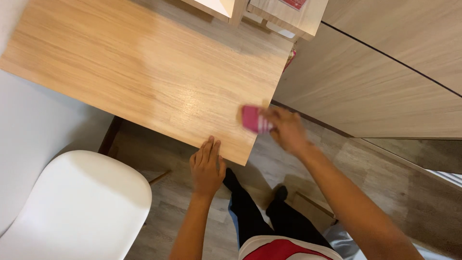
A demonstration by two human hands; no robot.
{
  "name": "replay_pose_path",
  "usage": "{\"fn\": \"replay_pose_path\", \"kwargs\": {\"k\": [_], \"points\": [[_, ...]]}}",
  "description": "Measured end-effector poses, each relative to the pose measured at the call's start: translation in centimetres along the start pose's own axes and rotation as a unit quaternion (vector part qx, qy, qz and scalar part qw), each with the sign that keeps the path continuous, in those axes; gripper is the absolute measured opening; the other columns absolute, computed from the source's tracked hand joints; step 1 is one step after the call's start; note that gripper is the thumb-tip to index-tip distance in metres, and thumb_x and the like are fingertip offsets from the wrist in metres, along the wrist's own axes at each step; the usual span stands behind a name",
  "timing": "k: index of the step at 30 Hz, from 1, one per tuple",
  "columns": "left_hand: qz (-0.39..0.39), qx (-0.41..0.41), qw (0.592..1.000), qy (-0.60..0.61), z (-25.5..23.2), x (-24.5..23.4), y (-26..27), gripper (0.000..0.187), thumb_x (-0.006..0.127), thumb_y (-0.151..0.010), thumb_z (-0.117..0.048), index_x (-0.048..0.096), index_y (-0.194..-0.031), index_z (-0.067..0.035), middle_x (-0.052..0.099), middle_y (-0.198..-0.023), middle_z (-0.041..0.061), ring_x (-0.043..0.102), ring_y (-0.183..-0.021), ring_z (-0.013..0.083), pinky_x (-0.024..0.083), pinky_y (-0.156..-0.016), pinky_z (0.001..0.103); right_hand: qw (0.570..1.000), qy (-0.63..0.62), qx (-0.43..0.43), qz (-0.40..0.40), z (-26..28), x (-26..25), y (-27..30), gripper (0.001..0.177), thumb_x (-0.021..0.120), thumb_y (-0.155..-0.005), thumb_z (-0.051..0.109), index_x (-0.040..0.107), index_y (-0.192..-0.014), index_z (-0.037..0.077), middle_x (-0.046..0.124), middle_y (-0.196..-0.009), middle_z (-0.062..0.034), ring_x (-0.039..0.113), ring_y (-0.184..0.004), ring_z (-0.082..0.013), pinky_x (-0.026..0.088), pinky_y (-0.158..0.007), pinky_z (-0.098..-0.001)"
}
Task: Moving boxed items to shelves, wiping a desk with a cloth, and folding and storing a t-shirt in a closet.
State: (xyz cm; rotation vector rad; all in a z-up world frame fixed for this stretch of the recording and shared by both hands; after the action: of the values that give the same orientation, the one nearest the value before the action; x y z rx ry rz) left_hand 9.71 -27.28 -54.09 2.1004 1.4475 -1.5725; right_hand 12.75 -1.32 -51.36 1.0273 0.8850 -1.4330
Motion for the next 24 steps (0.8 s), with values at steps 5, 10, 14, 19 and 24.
{"fn": "replay_pose_path", "kwargs": {"k": [5, 10, 14, 19, 24], "points": [[-0.004, -0.009, 1.0, -0.004, 0.1, 0.3, 0.3, 0.045, 0.057, -0.095, -0.02, 0.063, -0.138, -0.007, 0.059, -0.147, 0.011, 0.056, -0.133, 0.0266, 0.04, -0.104, 0.045, 0.999, 0.004, 0.042, -0.02, 0.2, 0.2, 0.3, 0.071, 0.075, -0.079, 0.001, 0.058, -0.145, 0.022, 0.059, -0.14, -0.0127, 0.059, -0.119, -0.0285, 0.044, -0.1, -0.0467], [-0.022, 0.005, 1.0, 0.001, 0.0, 0.0, 0.0, 0.045, 0.056, -0.097, -0.018, 0.063, -0.139, -0.007, 0.059, -0.148, 0.011, 0.056, -0.133, 0.027, 0.04, -0.104, 0.044, 0.999, 0.01, -0.023, 0.026, 3.9, 2.9, 3.7, 0.068, 0.077, -0.079, 0.006, 0.059, -0.143, 0.023, 0.057, -0.14, -0.0109, 0.054, -0.128, -0.0288, 0.042, -0.106, -0.0479], [0.007, -0.001, 1.0, -0.019, 0.1, 0.0, -0.2, 0.047, 0.058, -0.093, -0.02, 0.062, -0.138, -0.008, 0.058, -0.149, 0.011, 0.054, -0.134, 0.0265, 0.041, -0.102, 0.045, 0.996, -0.005, -0.083, 0.037, 3.9, 3.2, 2.9, 0.065, 0.076, -0.08, 0.008, 0.06, -0.141, 0.024, 0.06, -0.14, -0.0091, 0.057, -0.128, -0.0275, 0.043, -0.106, -0.0471], [0.015, -0.04, 0.999, 0.002, 0.1, -0.6, -0.1, 0.045, 0.059, -0.093, -0.019, 0.061, -0.138, -0.011, 0.057, -0.149, 0.007, 0.054, -0.136, 0.0233, 0.042, -0.102, 0.045, 0.999, 0.048, -0.011, -0.005, 2.8, 0.4, -1.7, 0.063, 0.076, -0.082, 0.003, 0.062, -0.14, 0.022, 0.062, -0.137, -0.0092, 0.06, -0.123, -0.0273, 0.043, -0.105, -0.0518], [0.046, -0.077, 0.995, 0.048, -0.1, -1.0, -0.4, 0.052, 0.059, -0.095, -0.015, 0.051, -0.145, -0.006, 0.055, -0.151, 0.012, 0.053, -0.138, 0.0298, 0.044, -0.101, 0.048, 0.999, -0.04, 0.012, 0.002, 3.9, 2.2, -3.1, 0.063, 0.08, -0.083, 0.014, 0.059, -0.143, 0.021, 0.059, -0.138, -0.0142, 0.064, -0.112, -0.0273, 0.053, -0.1, -0.0432]]}}
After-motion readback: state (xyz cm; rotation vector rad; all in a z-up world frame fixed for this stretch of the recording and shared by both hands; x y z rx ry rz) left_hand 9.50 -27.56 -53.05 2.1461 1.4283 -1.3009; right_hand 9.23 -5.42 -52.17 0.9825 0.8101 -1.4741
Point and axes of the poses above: each hand's wrist, its own y-axis away from the middle knuckle, its own x-axis out of the palm, z = x × y, the point moved 7 cm from there along -y, towards the middle knuckle
